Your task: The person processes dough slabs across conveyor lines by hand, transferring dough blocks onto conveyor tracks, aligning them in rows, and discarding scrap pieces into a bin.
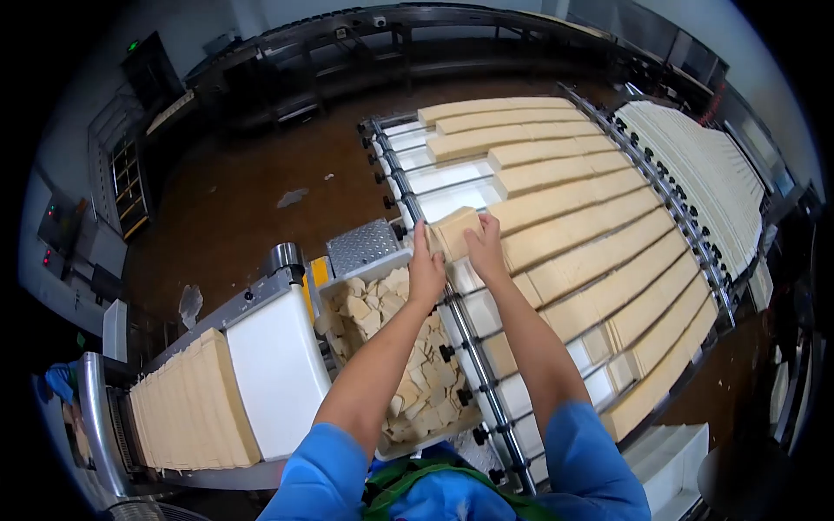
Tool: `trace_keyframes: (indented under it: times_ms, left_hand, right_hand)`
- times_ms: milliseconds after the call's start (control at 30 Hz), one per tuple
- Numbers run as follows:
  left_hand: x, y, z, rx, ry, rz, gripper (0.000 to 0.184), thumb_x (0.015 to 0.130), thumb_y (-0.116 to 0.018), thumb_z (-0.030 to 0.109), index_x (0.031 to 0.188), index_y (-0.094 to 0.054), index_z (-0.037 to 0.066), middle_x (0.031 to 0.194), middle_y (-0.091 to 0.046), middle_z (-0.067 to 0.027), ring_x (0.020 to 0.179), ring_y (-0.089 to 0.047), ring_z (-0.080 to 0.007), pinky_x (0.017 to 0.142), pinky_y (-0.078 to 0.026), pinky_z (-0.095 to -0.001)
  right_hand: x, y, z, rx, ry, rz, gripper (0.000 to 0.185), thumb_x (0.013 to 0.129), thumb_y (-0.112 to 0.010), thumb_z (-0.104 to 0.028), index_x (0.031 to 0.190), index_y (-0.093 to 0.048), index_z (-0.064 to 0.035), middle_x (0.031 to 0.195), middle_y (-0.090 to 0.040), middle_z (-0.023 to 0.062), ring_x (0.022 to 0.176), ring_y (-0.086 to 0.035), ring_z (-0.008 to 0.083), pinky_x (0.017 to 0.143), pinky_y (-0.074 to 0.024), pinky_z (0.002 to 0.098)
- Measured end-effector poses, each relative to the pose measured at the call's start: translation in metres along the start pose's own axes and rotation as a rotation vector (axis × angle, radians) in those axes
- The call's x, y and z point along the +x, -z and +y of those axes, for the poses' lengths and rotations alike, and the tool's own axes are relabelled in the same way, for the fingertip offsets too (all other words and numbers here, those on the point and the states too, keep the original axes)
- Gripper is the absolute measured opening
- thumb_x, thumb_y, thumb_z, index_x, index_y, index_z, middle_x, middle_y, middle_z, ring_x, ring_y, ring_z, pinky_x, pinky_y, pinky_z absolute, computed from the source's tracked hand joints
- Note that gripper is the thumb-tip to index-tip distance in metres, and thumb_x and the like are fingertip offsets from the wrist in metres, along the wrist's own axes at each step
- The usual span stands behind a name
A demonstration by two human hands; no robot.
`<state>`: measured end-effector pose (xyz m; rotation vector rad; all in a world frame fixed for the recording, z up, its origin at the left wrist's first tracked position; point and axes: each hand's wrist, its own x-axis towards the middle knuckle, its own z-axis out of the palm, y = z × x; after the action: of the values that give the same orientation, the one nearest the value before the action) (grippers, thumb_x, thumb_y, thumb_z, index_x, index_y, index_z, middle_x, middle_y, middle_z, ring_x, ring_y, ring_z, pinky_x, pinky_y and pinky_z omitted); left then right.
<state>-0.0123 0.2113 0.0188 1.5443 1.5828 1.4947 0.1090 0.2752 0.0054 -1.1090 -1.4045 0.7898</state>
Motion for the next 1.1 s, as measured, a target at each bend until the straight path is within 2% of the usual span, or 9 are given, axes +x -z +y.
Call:
trace_keyframes:
  times_ms: [67, 133, 200, 267, 467, 533, 733, 933, 1100]
  left_hand:
    - [0.016, -0.011, -0.011, 0.016, 0.091, -0.016, 0.073, 0.084, -0.049, -0.003, 0.147, -0.013, 0.01, 0.121, -0.053, -0.031, 0.108, -0.055, -0.0452, 0.093, -0.044, -0.0442]
    - [0.028, -0.026, -0.03, 0.096, 0.241, -0.153, 0.074, 0.083, -0.052, -0.001, 0.147, -0.015, 0.007, 0.138, -0.04, -0.0277, 0.122, -0.047, -0.0396, 0.1, -0.039, -0.0378]
    - [0.042, -0.034, -0.024, 0.071, 0.265, -0.198, 0.075, 0.083, -0.053, 0.0, 0.147, -0.015, 0.007, 0.135, -0.044, -0.0282, 0.119, -0.05, -0.0384, 0.098, -0.041, -0.0378]
    - [0.051, -0.045, -0.024, 0.052, 0.377, -0.379, 0.075, 0.082, -0.053, 0.0, 0.147, -0.017, 0.007, 0.129, -0.05, -0.028, 0.112, -0.055, -0.0395, 0.095, -0.044, -0.0382]
    - [0.043, -0.029, -0.031, -0.054, 0.275, -0.224, 0.068, 0.081, -0.049, -0.002, 0.144, -0.026, 0.006, 0.128, -0.049, -0.0284, 0.114, -0.053, -0.04, 0.098, -0.042, -0.0377]
    - [0.023, -0.027, -0.066, 0.015, 0.05, 0.11, 0.067, 0.08, -0.046, -0.003, 0.144, -0.027, 0.007, 0.125, -0.051, -0.0282, 0.114, -0.052, -0.0403, 0.1, -0.04, -0.0371]
    - [-0.1, 0.112, -0.048, 0.162, 0.026, 0.342, 0.064, 0.082, -0.058, 0.007, 0.14, -0.03, 0.0, 0.136, -0.035, -0.0256, 0.127, -0.034, -0.0412, 0.107, -0.029, -0.0429]
    - [-0.254, 0.263, -0.076, 0.614, 0.438, 0.586, 0.07, 0.08, -0.067, 0.017, 0.138, -0.033, -0.001, 0.133, -0.041, -0.0258, 0.125, -0.035, -0.0419, 0.107, -0.026, -0.0477]
    - [-0.358, 0.37, -0.071, 0.921, 0.896, 0.642, 0.08, 0.073, -0.074, 0.025, 0.137, -0.033, -0.001, 0.133, -0.035, -0.0323, 0.125, -0.031, -0.0452, 0.105, -0.028, -0.0479]
  right_hand:
    - [0.009, 0.003, 0.013, -0.306, -0.004, -0.019, 0.045, 0.086, -0.056, -0.026, 0.121, -0.045, 0.0009, 0.115, -0.057, 0.0242, 0.107, -0.055, 0.0367, 0.093, -0.0408, 0.044]
    - [0.015, 0.008, 0.027, -0.476, -0.029, -0.024, 0.05, 0.084, -0.056, -0.033, 0.121, -0.049, -0.0001, 0.114, -0.055, 0.0237, 0.109, -0.051, 0.0387, 0.096, -0.0351, 0.0505]
    - [0.015, 0.016, 0.018, -1.024, -0.124, -0.117, 0.052, 0.084, -0.054, -0.038, 0.118, -0.054, 0.0002, 0.115, -0.052, 0.0214, 0.111, -0.045, 0.0381, 0.097, -0.0302, 0.0526]
    - [0.017, 0.018, 0.008, -1.03, -0.122, -0.097, 0.05, 0.083, -0.054, -0.04, 0.115, -0.057, -0.0009, 0.118, -0.049, 0.0191, 0.112, -0.042, 0.0373, 0.097, -0.0293, 0.0512]
    - [0.007, 0.01, -0.001, -1.194, -0.073, -0.047, 0.053, 0.084, -0.054, -0.04, 0.124, -0.055, -0.0056, 0.136, -0.041, 0.0196, 0.125, -0.037, 0.0366, 0.099, -0.0303, 0.0527]
    - [-0.003, 0.008, -0.014, -1.199, -0.039, -0.175, 0.055, 0.084, -0.057, -0.04, 0.128, -0.053, -0.0071, 0.139, -0.04, 0.02, 0.128, -0.036, 0.035, 0.099, -0.031, 0.0532]
    - [-0.067, -0.036, -0.02, -0.956, 0.335, -0.335, 0.053, 0.082, -0.062, -0.04, 0.126, -0.054, -0.0118, 0.134, -0.044, 0.0176, 0.125, -0.038, 0.0354, 0.1, -0.0289, 0.052]
    - [-0.132, -0.137, -0.055, -0.713, 0.462, -0.64, 0.048, 0.076, -0.069, -0.032, 0.117, -0.057, -0.0116, 0.125, -0.048, 0.0138, 0.122, -0.039, 0.0326, 0.098, -0.029, 0.05]
    - [-0.208, -0.258, -0.077, -0.743, 0.37, -0.943, 0.059, 0.079, -0.065, -0.035, 0.127, -0.051, -0.005, 0.136, -0.042, 0.0169, 0.127, -0.034, 0.0342, 0.102, -0.0256, 0.0489]
